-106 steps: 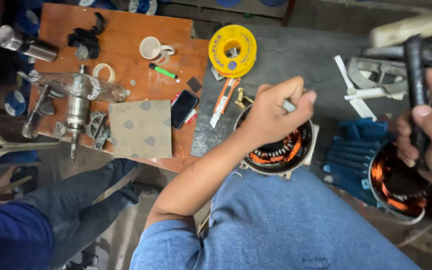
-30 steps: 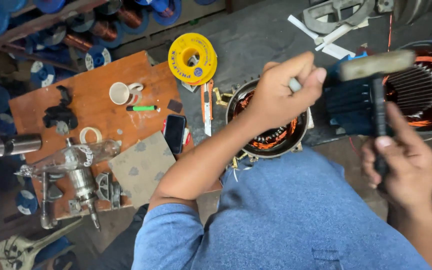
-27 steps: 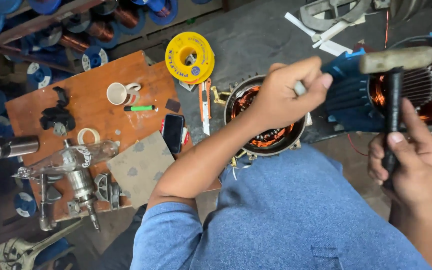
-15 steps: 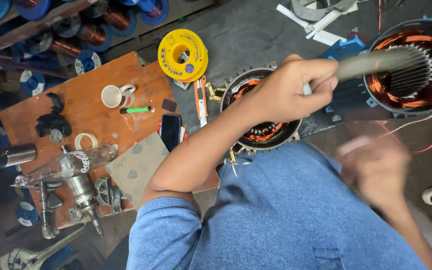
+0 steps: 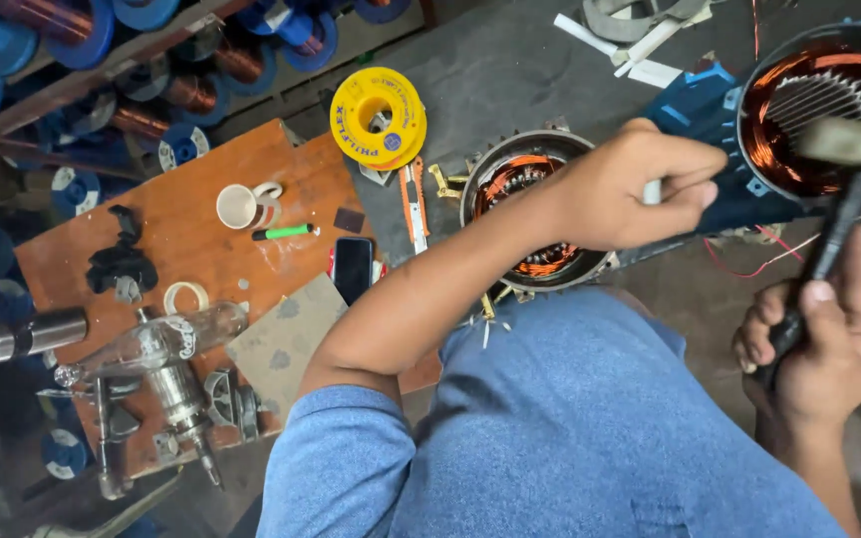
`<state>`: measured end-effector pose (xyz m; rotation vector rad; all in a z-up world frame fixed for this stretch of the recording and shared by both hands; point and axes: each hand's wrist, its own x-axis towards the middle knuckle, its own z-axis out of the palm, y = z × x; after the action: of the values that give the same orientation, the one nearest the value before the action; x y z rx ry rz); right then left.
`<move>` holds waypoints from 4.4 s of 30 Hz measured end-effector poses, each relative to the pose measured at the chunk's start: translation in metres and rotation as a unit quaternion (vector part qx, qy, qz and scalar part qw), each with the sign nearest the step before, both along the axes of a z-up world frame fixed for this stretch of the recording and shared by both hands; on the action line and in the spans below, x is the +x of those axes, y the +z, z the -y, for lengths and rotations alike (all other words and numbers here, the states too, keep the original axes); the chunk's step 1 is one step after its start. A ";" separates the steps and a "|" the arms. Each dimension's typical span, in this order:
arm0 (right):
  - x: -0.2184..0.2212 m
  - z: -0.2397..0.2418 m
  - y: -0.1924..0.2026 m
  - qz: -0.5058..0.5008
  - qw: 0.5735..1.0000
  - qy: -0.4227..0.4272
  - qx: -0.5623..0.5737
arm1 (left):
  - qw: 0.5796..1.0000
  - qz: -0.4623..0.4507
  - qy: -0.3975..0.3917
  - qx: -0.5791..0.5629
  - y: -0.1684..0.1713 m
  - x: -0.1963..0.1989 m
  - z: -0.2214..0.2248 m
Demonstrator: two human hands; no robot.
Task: Compacting and shaping copper windings inside an electric motor stator using a mallet and a wooden wedge.
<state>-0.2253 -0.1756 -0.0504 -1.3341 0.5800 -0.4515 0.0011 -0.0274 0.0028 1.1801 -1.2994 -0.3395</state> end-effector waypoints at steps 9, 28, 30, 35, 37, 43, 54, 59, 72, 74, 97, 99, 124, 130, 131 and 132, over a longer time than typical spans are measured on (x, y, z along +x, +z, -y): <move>0.004 -0.042 0.013 -0.107 0.980 0.162 -0.045 | 0.998 0.042 -0.014 -0.036 -0.016 0.007 -0.001; -0.021 -0.064 0.008 -0.116 0.986 0.119 0.011 | 0.998 0.048 -0.015 -0.041 -0.024 0.005 -0.006; -0.024 -0.068 0.009 -0.107 0.989 0.097 0.029 | 0.998 0.038 -0.004 -0.057 -0.012 -0.005 -0.012; -0.026 -0.046 0.005 -0.049 0.998 0.029 0.021 | 0.973 -0.125 0.167 -0.103 0.013 -0.008 -0.034; -0.030 -0.033 0.006 -0.030 0.999 0.022 0.003 | 0.946 -0.203 0.233 -0.101 0.024 -0.010 -0.064; -0.008 0.008 0.003 -0.025 0.981 0.119 -0.149 | 0.885 -0.187 0.410 -0.115 0.045 -0.026 -0.155; 0.051 0.041 -0.003 -0.004 0.969 0.225 -0.101 | 0.896 -0.394 0.147 -0.144 0.036 -0.124 -0.130; 0.060 0.051 0.002 -0.019 0.966 0.243 -0.087 | 0.836 -0.499 0.185 -0.132 -0.028 -0.133 -0.062; 0.086 0.087 -0.007 0.028 0.931 0.354 -0.089 | 0.685 -0.018 0.501 0.529 -0.022 -0.088 -0.047; 0.088 0.093 -0.005 0.022 0.926 0.366 -0.090 | 0.655 0.035 0.511 0.555 -0.038 -0.084 -0.038; 0.169 0.079 0.027 0.230 0.625 0.515 -0.539 | 0.505 0.090 0.595 0.619 -0.105 -0.083 0.012; 0.171 0.065 0.029 0.002 0.570 0.592 -0.569 | 0.516 0.046 0.572 0.636 -0.107 -0.084 0.012; 0.180 0.123 -0.006 0.094 0.900 0.401 -0.144 | 0.723 0.055 0.475 0.499 -0.027 -0.069 -0.040; 0.181 0.127 -0.006 0.081 0.888 0.424 -0.158 | 0.604 0.225 0.523 0.558 -0.067 -0.056 -0.017; 0.181 0.124 -0.006 0.082 0.891 0.417 -0.157 | 0.620 0.187 0.496 0.579 -0.064 -0.052 -0.019; 0.179 0.123 -0.005 0.079 0.894 0.413 -0.156 | 0.634 0.144 0.468 0.599 -0.061 -0.053 -0.020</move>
<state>-0.0466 -0.2985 -0.0554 -1.6892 -0.2357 0.0626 -0.0516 -0.0076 -0.0585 2.9593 -0.3592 -0.1983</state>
